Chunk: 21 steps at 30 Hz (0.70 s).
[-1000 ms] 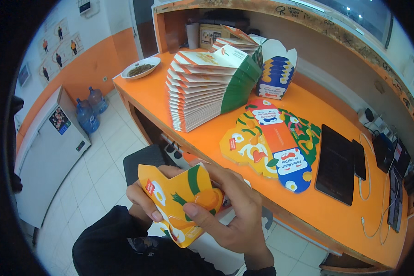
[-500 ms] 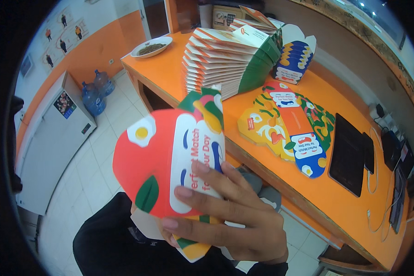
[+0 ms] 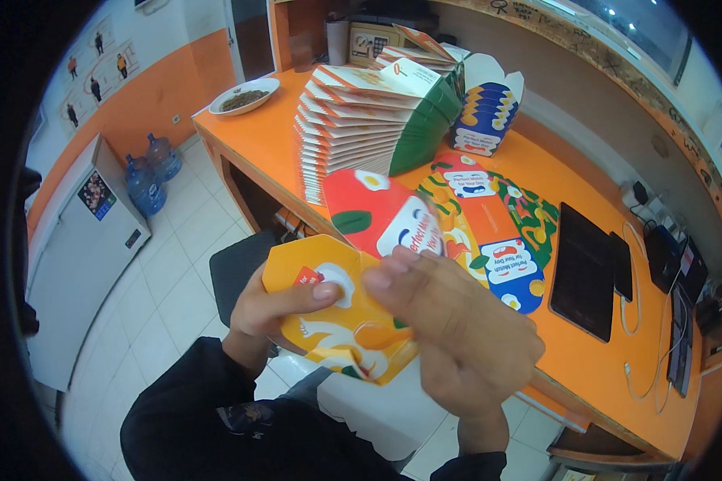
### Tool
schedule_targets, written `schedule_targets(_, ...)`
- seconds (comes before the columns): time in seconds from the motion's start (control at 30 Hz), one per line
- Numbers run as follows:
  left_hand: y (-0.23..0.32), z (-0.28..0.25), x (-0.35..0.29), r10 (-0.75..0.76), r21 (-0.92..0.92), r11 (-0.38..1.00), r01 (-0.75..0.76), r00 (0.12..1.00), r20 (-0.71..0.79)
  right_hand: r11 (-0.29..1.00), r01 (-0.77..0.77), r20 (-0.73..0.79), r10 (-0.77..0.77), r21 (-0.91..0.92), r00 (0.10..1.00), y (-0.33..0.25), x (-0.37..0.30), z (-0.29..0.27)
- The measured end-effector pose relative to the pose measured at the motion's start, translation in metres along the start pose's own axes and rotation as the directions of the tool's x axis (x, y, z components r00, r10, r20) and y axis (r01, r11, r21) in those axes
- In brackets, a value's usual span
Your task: The person folds and assembles multiple flat, colorful paper boxes into upright containers. They pick each flat piece, fold the sides, tuck flaps, and place the finished boxes on an orange counter. The process is repeated for several boxes throughout the clip.
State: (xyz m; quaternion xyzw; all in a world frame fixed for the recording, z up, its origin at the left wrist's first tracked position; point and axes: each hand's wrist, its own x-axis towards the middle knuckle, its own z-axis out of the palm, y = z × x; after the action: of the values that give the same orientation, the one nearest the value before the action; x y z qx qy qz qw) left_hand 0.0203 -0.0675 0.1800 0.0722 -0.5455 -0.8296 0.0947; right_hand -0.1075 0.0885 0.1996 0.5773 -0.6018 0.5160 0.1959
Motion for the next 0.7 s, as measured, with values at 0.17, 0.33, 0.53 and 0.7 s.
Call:
schedule_targets(0.17,0.010,0.003,-0.015,-0.127,-0.241,0.953,0.182,0.965,0.228,0.930,0.325,0.325,-0.364,0.171,0.873,-0.012,0.017,-0.028)
schedule_targets(0.33,-0.030,-0.001,0.000,-0.425,-0.378,0.637,0.672,0.715,0.556,0.844,0.494,0.276,-0.536,0.209,0.798,-0.016,-0.015,-0.015)
schedule_targets(0.53,-0.107,-0.027,0.009,-0.608,-0.469,0.398,0.789,0.609,0.509,0.822,-0.374,0.219,0.307,0.430,0.926,-0.005,-0.113,-0.003)
schedule_targets(0.7,-0.143,-0.029,0.017,-0.738,-0.516,0.352,0.781,0.571,0.360,0.469,-0.709,0.218,0.731,0.527,0.646,0.028,-0.155,0.011)
